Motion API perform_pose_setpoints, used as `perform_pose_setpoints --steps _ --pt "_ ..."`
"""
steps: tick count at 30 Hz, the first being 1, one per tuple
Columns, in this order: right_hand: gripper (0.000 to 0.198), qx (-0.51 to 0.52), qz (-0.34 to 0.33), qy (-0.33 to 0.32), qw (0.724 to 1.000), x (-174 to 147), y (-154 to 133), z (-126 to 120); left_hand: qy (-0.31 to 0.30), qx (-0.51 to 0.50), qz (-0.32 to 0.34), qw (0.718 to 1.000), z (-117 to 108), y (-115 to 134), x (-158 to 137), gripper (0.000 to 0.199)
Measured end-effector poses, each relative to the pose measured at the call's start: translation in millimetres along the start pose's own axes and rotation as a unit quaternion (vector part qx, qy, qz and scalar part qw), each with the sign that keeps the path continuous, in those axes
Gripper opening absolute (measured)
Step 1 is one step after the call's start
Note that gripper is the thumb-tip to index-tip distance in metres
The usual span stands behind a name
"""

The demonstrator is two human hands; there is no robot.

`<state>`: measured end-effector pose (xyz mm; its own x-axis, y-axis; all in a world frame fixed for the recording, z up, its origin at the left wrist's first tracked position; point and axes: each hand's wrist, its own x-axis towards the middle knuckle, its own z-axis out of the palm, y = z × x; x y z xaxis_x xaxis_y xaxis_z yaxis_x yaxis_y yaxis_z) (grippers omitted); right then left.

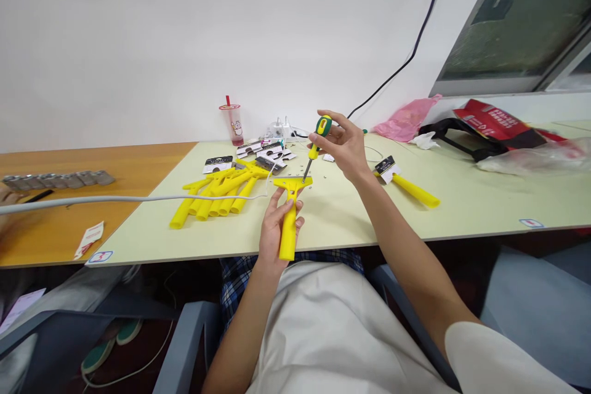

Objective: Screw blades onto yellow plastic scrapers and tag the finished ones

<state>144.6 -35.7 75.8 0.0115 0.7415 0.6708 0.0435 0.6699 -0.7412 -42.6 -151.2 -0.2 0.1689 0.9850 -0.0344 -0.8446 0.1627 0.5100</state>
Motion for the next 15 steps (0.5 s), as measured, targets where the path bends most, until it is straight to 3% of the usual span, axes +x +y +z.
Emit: perform_pose_setpoints --steps 8,15 --pt "0.074 -0.010 -0.088 -0.067 0.994 -4.0 0.4 1.2 -0.005 0.004 -0.003 1.000 -3.0 -0.6 1.8 0.053" --pt "0.079 -0.036 -0.071 -0.093 0.992 -7.7 -6.6 0.2 -0.006 0.007 -0.004 1.000 -3.8 -0.9 1.4 0.054"
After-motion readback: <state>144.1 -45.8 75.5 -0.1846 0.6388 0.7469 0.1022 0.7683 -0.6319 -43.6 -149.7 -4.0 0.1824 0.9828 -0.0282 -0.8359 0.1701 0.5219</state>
